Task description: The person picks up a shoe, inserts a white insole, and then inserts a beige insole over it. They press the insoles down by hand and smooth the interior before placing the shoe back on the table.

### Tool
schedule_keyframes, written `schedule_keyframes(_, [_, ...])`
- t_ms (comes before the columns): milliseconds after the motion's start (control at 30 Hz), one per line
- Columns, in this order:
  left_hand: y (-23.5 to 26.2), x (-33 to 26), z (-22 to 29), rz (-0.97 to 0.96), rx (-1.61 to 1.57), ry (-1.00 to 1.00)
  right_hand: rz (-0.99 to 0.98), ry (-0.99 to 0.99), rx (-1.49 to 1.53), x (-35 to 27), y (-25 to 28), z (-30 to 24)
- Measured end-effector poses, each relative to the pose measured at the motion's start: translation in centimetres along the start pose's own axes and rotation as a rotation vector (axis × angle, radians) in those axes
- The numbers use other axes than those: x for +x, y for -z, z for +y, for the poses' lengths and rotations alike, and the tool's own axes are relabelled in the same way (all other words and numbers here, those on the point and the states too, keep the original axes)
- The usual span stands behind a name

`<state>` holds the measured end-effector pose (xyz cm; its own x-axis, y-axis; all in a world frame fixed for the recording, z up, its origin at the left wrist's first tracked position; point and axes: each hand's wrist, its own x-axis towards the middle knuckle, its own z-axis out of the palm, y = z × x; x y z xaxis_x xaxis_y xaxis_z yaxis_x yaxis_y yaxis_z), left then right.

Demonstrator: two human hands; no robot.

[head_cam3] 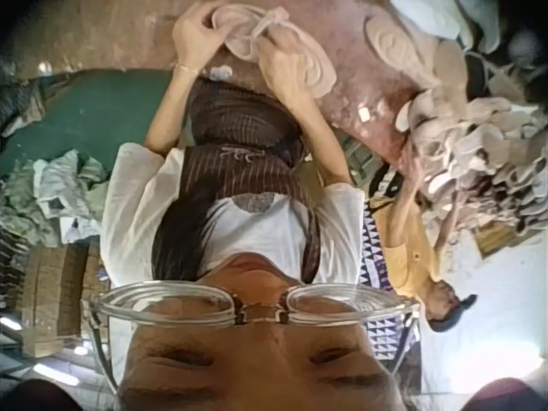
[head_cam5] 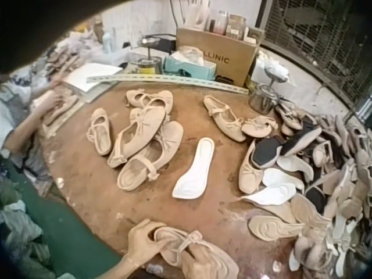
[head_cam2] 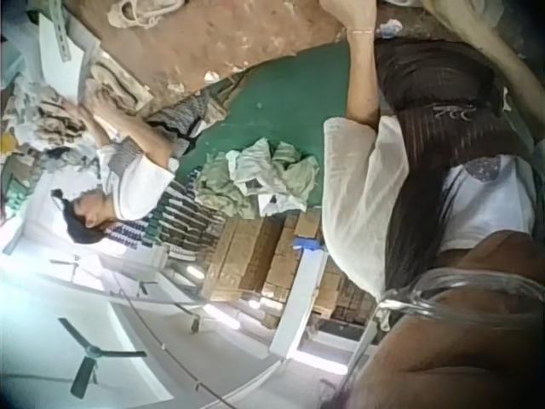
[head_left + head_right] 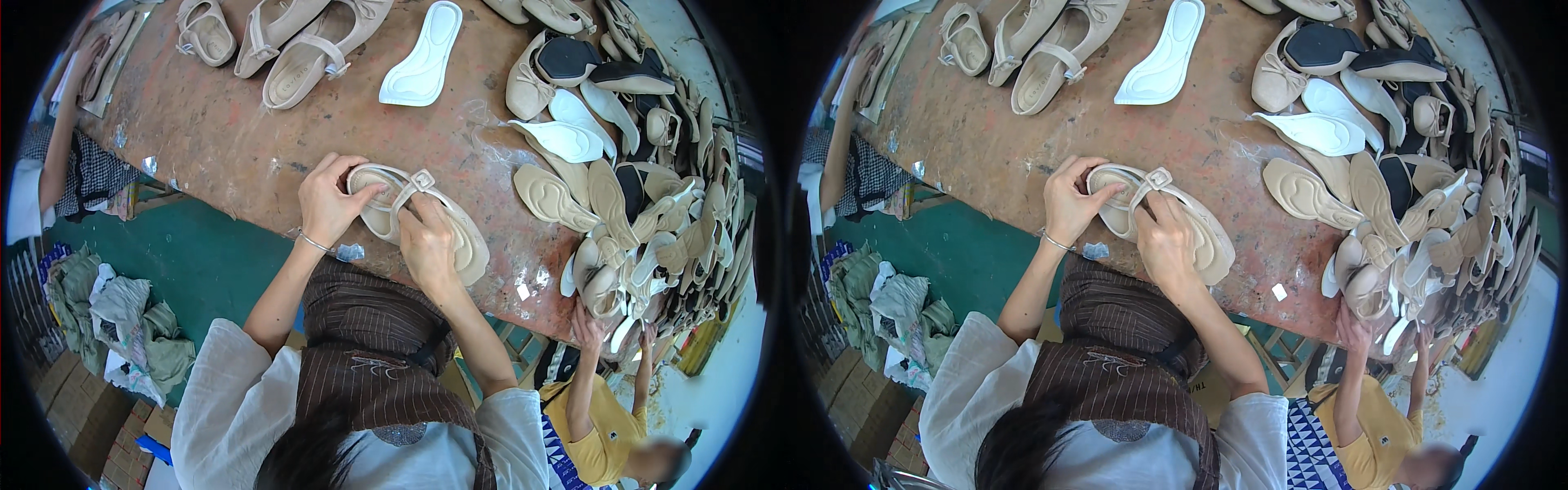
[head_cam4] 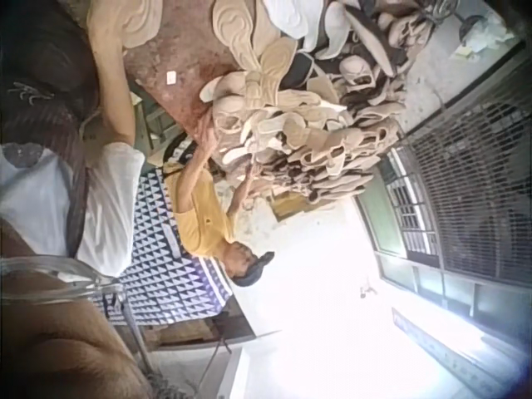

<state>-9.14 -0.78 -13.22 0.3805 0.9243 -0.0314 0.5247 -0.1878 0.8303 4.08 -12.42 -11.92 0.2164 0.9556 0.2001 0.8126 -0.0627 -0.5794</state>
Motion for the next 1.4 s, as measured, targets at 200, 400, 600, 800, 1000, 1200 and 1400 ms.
schedule_keyframes(200, [-0.3, 0.9, -0.3, 0.009, -0.014, 0.113, -0.083, 0.151, -0.03, 0.1, -0.6, 0.9])
schedule_keyframes(400, [-0.4, 1.8, -2.1, -0.052, -0.106, 0.041, -0.378, 0.188, 0.024, 1.5, 0.5, 1.0])
schedule_keyframes(600, [-0.3, 2.1, -1.7, -0.072, -0.006, -0.031, -0.228, 0.034, -0.269, -1.0, 2.4, -0.8])
schedule_keyframes(800, [-0.7, -2.3, 0.0, -0.099, 0.158, -0.031, 0.063, -0.128, -0.198, -1.5, 5.4, 2.3])
schedule_keyframes(1000, [-4.0, -10.9, 6.8, -0.371, 0.424, -0.221, 0.374, -0.535, -0.015, 1.2, 9.7, 5.8])
schedule_keyframes(1200, [-6.9, -13.6, 7.2, -0.499, 0.49, -0.627, 0.025, -0.175, -0.047, -5.5, 9.3, 0.6])
schedule_keyframes(1400, [-7.9, -13.3, 4.4, -0.545, 0.646, -0.739, 0.095, -0.185, -0.259, -6.4, 3.3, 1.7])
